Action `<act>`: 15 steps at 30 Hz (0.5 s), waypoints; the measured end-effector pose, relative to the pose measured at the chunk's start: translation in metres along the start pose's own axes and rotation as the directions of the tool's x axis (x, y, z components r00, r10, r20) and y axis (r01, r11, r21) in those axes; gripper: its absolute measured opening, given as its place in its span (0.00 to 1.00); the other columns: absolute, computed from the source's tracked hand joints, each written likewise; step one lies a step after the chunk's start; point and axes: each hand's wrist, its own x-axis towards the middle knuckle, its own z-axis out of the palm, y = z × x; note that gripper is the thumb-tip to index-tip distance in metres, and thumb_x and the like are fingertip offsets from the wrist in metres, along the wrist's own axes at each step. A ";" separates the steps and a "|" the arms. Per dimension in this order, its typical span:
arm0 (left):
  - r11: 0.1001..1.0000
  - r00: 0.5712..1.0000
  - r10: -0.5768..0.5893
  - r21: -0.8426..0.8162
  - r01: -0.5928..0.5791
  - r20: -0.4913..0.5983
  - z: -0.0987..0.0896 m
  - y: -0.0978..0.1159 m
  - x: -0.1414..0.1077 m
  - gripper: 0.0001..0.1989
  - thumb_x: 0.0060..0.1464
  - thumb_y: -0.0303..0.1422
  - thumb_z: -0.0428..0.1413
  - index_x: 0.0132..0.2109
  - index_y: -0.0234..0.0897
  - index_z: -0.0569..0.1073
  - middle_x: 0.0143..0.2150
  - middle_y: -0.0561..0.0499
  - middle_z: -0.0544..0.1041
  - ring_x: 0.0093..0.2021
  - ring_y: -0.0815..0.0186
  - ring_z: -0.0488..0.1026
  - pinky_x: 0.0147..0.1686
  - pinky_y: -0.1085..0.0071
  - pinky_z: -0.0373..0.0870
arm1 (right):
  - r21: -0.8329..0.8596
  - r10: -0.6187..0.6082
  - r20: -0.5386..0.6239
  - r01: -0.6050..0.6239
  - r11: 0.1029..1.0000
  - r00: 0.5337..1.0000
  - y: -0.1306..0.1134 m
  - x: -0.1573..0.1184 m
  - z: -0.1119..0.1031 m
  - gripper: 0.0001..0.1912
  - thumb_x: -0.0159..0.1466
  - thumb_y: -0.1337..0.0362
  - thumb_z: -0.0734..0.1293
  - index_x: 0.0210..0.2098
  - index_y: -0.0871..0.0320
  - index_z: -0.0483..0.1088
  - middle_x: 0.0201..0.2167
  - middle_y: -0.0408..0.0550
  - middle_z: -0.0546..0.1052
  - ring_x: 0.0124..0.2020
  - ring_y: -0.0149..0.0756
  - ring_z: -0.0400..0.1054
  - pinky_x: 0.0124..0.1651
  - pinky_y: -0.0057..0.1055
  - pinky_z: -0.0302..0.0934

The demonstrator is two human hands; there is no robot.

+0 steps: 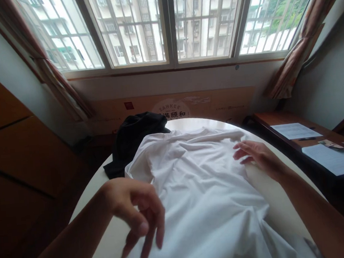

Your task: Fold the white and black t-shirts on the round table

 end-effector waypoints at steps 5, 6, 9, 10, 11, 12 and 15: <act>0.857 0.517 0.360 0.495 0.146 -0.776 -0.028 -0.037 0.036 0.21 0.66 0.40 0.55 0.63 0.40 0.73 0.59 0.39 0.80 0.56 0.53 0.80 0.57 0.55 0.76 | -0.564 -0.155 0.188 0.236 0.791 0.970 0.024 0.003 0.022 0.48 0.58 0.34 0.74 0.69 0.53 0.69 0.73 0.62 0.65 0.74 0.63 0.57 0.73 0.61 0.54; 0.778 0.333 0.467 0.559 0.286 -0.819 -0.037 -0.044 0.037 0.22 0.66 0.37 0.54 0.64 0.39 0.72 0.64 0.38 0.76 0.63 0.51 0.75 0.64 0.52 0.70 | -0.619 -0.098 0.266 0.248 0.745 0.959 0.029 0.002 0.022 0.51 0.57 0.33 0.74 0.71 0.53 0.67 0.75 0.62 0.62 0.75 0.63 0.54 0.74 0.61 0.52; 0.666 -0.118 0.596 0.407 0.625 -0.794 -0.068 -0.059 0.021 0.27 0.62 0.32 0.56 0.67 0.37 0.70 0.72 0.36 0.66 0.73 0.45 0.61 0.71 0.46 0.57 | -0.699 0.017 0.356 0.254 0.669 0.934 0.039 0.001 0.016 0.55 0.57 0.32 0.73 0.74 0.55 0.62 0.77 0.63 0.57 0.77 0.62 0.49 0.76 0.59 0.49; 0.689 -0.204 0.555 0.309 0.656 -0.806 -0.078 -0.063 0.012 0.26 0.61 0.33 0.57 0.65 0.36 0.71 0.70 0.35 0.69 0.71 0.44 0.63 0.69 0.47 0.59 | -0.707 0.024 0.357 0.253 0.660 0.934 0.041 0.000 0.014 0.56 0.57 0.32 0.73 0.75 0.54 0.62 0.77 0.62 0.56 0.77 0.62 0.49 0.76 0.59 0.49; 0.722 -0.246 0.495 0.237 0.650 -0.833 -0.087 -0.066 0.002 0.23 0.61 0.35 0.57 0.61 0.36 0.73 0.66 0.35 0.73 0.67 0.44 0.68 0.66 0.50 0.63 | -0.709 0.020 0.352 0.253 0.658 0.936 0.042 0.000 0.011 0.56 0.57 0.32 0.73 0.75 0.54 0.62 0.77 0.62 0.56 0.77 0.62 0.49 0.76 0.60 0.49; 0.755 -0.244 0.436 0.204 0.623 -0.866 -0.095 -0.068 -0.009 0.18 0.61 0.37 0.56 0.56 0.36 0.75 0.59 0.37 0.77 0.61 0.46 0.73 0.61 0.54 0.67 | -0.707 0.012 0.347 0.253 0.661 0.938 0.043 0.000 0.010 0.56 0.56 0.32 0.74 0.75 0.53 0.62 0.77 0.61 0.57 0.77 0.62 0.50 0.75 0.60 0.50; 0.836 -0.223 0.392 0.244 0.491 -0.893 -0.112 -0.063 -0.035 0.13 0.65 0.41 0.51 0.44 0.38 0.74 0.42 0.46 0.81 0.42 0.58 0.77 0.45 0.67 0.72 | -0.701 0.002 0.342 0.253 0.667 0.940 0.044 0.001 0.009 0.56 0.56 0.32 0.74 0.74 0.52 0.63 0.76 0.61 0.58 0.76 0.62 0.51 0.75 0.59 0.51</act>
